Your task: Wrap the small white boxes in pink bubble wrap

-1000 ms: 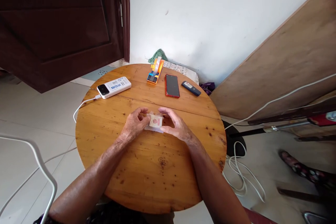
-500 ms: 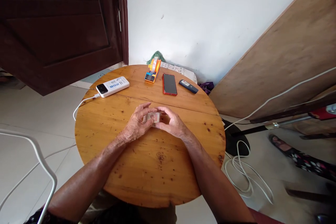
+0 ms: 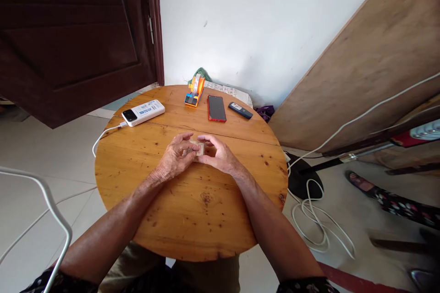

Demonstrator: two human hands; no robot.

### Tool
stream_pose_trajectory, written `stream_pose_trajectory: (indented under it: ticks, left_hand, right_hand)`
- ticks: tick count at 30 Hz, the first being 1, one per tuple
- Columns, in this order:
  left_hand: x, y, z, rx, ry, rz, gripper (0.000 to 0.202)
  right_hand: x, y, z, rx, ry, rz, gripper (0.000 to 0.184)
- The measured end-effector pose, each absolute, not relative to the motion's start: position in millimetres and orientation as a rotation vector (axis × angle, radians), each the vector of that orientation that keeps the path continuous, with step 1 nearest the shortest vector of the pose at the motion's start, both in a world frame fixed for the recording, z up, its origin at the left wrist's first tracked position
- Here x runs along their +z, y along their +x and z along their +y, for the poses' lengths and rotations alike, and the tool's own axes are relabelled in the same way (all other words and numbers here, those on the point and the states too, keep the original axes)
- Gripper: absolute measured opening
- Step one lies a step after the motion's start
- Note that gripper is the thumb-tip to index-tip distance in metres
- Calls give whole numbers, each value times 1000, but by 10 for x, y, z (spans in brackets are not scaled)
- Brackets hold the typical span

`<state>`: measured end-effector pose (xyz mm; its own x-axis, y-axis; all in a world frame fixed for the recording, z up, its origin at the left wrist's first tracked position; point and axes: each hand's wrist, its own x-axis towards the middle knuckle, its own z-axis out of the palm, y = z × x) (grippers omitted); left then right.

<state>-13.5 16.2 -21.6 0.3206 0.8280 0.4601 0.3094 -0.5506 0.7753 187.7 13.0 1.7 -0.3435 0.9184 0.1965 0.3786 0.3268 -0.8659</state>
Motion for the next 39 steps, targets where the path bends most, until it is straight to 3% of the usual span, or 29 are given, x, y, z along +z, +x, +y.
stream_pose_trajectory:
  ticks: [2,7,10,22,29,39]
  left_hand:
    - [-226,-119,168,1233,1996,1020,17]
    - [-249,-104,188,1246,1838,1124,55]
    - [-249,-97,184,1214,1749,1168,63]
    - [-189,-50,115,1180,1759,1236,25]
    - [-205,-72,100,1157,1775,1227,26]
    - [-176,-90,62,1147,1842,1254,26]
  right_hand:
    - [33,1896,142,926,-1148,-1868,53]
    - [52,1950,177,925,-1158,-1850,45]
    - [25,1953,199,958,-1213,-1786,39]
    - [-124,1942,335,994,-1311,-1440,28]
    - [-16,1859,669,1093,-1548,-1483,33]
    - [-221,1637,853,1128,-1228,-1249,44]
